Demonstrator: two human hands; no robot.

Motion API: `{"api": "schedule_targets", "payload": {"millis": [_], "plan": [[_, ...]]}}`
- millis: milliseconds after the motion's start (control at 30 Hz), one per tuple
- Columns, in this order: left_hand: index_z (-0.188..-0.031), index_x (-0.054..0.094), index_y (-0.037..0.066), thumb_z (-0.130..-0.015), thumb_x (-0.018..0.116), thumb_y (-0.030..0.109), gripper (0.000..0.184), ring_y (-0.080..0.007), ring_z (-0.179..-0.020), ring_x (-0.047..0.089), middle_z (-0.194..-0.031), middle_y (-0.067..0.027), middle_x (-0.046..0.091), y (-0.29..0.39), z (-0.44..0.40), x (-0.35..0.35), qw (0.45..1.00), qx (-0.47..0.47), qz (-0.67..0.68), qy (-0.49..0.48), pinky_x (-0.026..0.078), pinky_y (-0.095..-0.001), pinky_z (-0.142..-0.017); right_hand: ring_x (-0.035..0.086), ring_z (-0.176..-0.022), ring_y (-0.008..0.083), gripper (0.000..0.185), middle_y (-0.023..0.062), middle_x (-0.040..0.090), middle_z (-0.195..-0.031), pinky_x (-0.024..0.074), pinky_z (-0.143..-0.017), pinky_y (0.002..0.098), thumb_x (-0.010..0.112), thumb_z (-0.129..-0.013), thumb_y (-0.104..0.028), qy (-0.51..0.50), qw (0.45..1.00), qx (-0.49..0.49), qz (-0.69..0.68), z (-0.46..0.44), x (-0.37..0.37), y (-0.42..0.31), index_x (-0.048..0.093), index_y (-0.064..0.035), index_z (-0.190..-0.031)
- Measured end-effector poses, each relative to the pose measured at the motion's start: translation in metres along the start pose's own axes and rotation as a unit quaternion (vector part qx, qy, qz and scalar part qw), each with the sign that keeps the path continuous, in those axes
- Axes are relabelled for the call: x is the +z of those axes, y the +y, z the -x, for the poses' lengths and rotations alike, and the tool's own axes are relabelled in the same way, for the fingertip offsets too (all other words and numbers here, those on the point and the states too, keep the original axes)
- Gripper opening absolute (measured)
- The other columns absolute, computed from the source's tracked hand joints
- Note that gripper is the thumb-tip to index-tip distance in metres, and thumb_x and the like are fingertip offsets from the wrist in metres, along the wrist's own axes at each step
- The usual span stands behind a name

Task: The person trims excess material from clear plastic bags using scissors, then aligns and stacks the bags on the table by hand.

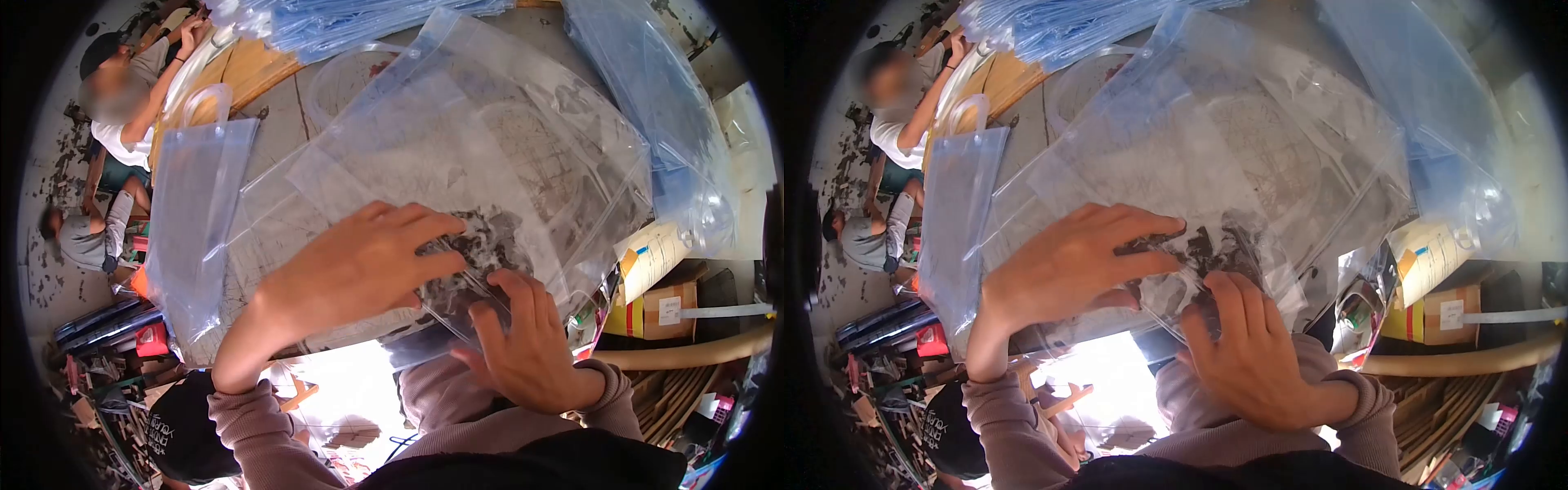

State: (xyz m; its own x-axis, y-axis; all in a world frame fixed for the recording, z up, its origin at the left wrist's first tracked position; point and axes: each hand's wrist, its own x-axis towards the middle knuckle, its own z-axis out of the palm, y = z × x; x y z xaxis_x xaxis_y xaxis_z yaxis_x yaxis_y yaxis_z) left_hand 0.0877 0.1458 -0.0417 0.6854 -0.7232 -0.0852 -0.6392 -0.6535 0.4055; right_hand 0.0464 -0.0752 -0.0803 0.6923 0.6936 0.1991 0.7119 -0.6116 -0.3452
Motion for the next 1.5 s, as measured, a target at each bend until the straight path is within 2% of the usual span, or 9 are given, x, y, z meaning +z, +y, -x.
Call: {"api": "schedule_targets", "payload": {"millis": [100,200,300,400,700,900,1333,1433,1500], "plan": [[-0.107,0.064,0.010,-0.068,0.073,0.019,0.040,-0.0262,-0.112,0.052,-0.126,-0.0078,0.053,-0.020,-0.002,-0.001,0.999,0.036,0.026,0.008,0.045,-0.0385,-0.088,0.052,-0.097,0.0356,0.041,0.0189,0.049,-0.112,0.0478,-0.076,0.0408,0.076,-0.067,-0.018,0.005,0.995,0.015,-0.101,-0.001,-0.007,0.013,0.055,-0.0005,-0.097],[-0.092,0.064,0.007,-0.078,0.068,0.015,0.017,-0.0257,-0.097,0.060,-0.107,-0.0073,0.062,-0.037,-0.007,0.006,0.988,0.089,0.114,0.051,0.049,-0.0373,-0.076,0.060,-0.091,0.0281,0.027,0.0179,0.058,-0.104,0.0502,-0.073,0.0344,0.071,-0.072,-0.010,0.019,0.974,0.020,-0.223,-0.004,-0.019,0.032,0.059,-0.0012,-0.094],[-0.087,0.064,0.004,-0.081,0.066,0.014,0.012,-0.0272,-0.075,0.063,-0.088,-0.0093,0.065,-0.040,-0.018,0.011,0.972,0.043,0.213,0.093,0.049,-0.0354,-0.061,0.062,-0.061,0.0119,0.011,0.0120,0.067,-0.072,0.0485,-0.057,0.0238,0.066,-0.082,-0.006,0.007,0.860,0.236,-0.453,-0.008,-0.017,0.047,0.069,0.0036,-0.087],[-0.093,0.066,0.002,-0.080,0.066,0.008,0.014,-0.0200,-0.070,0.068,-0.084,-0.0073,0.068,-0.041,-0.019,0.013,0.975,0.049,0.184,0.115,0.052,-0.0292,-0.059,0.062,-0.066,0.0101,0.010,0.0101,0.068,-0.076,0.0480,-0.058,0.0227,0.063,-0.084,-0.003,-0.011,0.810,0.257,-0.527,-0.009,-0.017,0.054,0.069,0.0035,-0.088],[-0.093,0.067,0.003,-0.081,0.066,0.007,0.013,-0.0181,-0.072,0.070,-0.080,-0.0074,0.069,-0.047,-0.021,0.014,0.972,0.024,0.204,0.110,0.053,-0.0261,-0.060,0.059,-0.067,0.0085,0.020,0.0089,0.068,-0.077,0.0462,-0.061,0.0216,0.054,-0.093,-0.009,-0.002,0.803,0.264,-0.534,-0.009,-0.019,0.059,0.068,0.0048,-0.087],[-0.088,0.064,0.005,-0.085,0.063,0.012,0.008,-0.0193,-0.057,0.064,-0.068,-0.0081,0.065,-0.070,-0.009,0.000,0.958,-0.007,0.242,0.152,0.046,-0.0304,-0.052,0.058,-0.066,0.0082,0.024,0.0054,0.064,-0.073,0.0449,-0.061,0.0212,0.052,-0.094,-0.011,0.004,0.768,0.262,-0.584,-0.009,-0.013,0.076,0.062,0.0050,-0.078],[-0.082,0.064,0.000,-0.086,0.062,0.007,0.008,-0.0150,-0.068,0.068,-0.070,-0.0067,0.067,-0.069,-0.015,-0.007,0.985,-0.069,0.134,0.085,0.049,-0.0234,-0.058,0.060,-0.060,0.0090,0.024,0.0046,0.061,-0.071,0.0439,-0.054,0.0196,0.050,-0.095,-0.011,0.007,0.740,0.279,-0.612,-0.008,-0.013,0.081,0.061,0.0053,-0.079],[-0.080,0.065,0.000,-0.084,0.064,0.007,0.008,-0.0143,-0.070,0.068,-0.072,-0.0061,0.068,-0.079,-0.009,-0.012,0.974,-0.052,0.208,0.072,0.051,-0.0232,-0.060,0.063,-0.063,0.0132,0.026,0.0082,0.062,-0.072,0.0478,-0.054,0.0217,0.049,-0.095,-0.012,0.007,0.755,0.264,-0.600,-0.007,-0.011,0.084,0.059,0.0065,-0.080],[-0.085,0.067,0.003,-0.080,0.069,0.008,0.007,-0.0109,-0.062,0.064,-0.073,-0.0049,0.068,-0.091,0.003,-0.020,0.976,0.001,0.185,0.117,0.049,-0.0251,-0.057,0.066,-0.067,0.0204,0.027,0.0136,0.063,-0.073,0.0527,-0.054,0.0266,0.048,-0.096,-0.013,0.021,0.713,0.270,-0.647,-0.009,-0.015,0.080,0.057,0.0080,-0.080]]}}
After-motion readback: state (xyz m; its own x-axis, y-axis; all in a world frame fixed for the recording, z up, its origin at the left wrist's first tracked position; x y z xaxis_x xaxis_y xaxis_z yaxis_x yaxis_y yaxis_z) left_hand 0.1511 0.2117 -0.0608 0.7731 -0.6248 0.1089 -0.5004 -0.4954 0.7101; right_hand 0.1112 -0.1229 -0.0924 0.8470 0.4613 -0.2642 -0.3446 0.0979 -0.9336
